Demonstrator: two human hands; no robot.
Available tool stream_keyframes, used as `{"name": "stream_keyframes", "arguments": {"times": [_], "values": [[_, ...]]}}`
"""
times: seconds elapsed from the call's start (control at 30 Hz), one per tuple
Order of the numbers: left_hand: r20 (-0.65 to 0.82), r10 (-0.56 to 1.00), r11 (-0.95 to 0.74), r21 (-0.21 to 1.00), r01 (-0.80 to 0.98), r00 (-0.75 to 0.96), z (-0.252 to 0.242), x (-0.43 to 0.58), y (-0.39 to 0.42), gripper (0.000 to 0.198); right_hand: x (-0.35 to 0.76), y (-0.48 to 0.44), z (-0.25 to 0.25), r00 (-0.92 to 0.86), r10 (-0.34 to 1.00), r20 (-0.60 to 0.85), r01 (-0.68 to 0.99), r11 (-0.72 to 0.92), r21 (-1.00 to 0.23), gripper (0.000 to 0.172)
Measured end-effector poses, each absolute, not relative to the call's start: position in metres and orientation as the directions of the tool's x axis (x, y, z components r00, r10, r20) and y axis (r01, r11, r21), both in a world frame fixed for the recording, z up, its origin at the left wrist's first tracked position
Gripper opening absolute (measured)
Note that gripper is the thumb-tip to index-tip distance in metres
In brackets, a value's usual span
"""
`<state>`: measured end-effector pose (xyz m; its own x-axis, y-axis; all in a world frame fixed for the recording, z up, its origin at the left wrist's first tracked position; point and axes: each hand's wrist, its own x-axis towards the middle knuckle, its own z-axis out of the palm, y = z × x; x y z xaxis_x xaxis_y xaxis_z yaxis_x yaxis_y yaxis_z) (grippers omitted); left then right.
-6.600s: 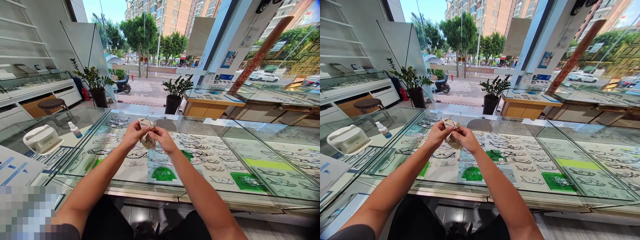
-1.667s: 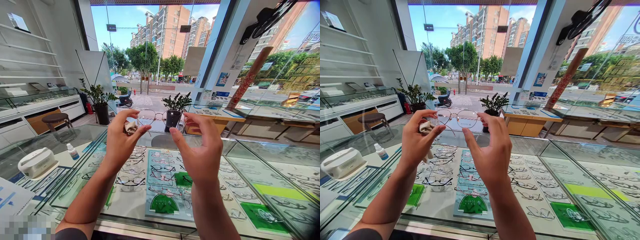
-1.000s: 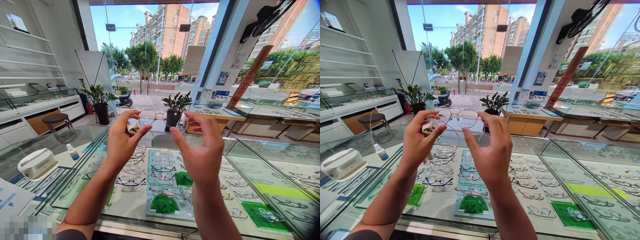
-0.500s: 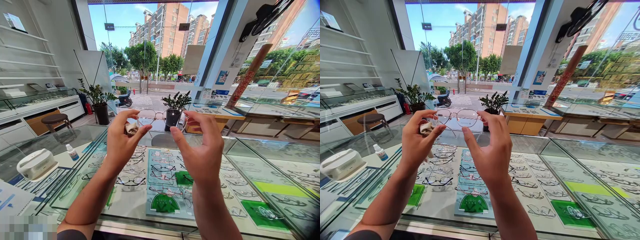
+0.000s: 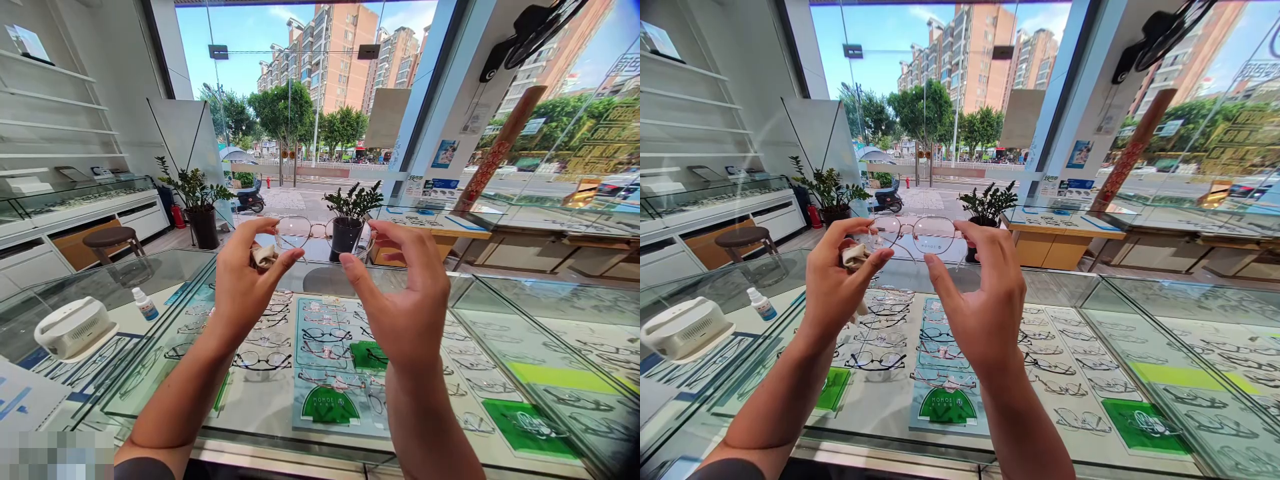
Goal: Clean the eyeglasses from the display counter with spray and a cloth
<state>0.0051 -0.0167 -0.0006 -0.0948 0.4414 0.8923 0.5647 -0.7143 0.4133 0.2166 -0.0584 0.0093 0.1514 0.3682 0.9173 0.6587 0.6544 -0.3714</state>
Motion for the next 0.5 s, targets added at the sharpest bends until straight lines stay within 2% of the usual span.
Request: {"name": "stream_keyframes", "arguments": {"times": [0.2, 0.5], "values": [[0.975, 0.192, -0.713, 0.214, 0.668, -0.108, -0.002, 0.008, -0.018, 0.050, 0.224, -0.044, 0.004, 0.138, 0.572, 0.808, 0.486, 0.672, -0.559, 0.041], [0.980, 0.167, -0.708, 0.197, 0.678, -0.110, -0.002, 0.010, -0.018, 0.049, 0.226, -0.040, 0.003, 0.130, 0.609, 0.782, 0.463, 0.660, -0.591, 0.045]]}}
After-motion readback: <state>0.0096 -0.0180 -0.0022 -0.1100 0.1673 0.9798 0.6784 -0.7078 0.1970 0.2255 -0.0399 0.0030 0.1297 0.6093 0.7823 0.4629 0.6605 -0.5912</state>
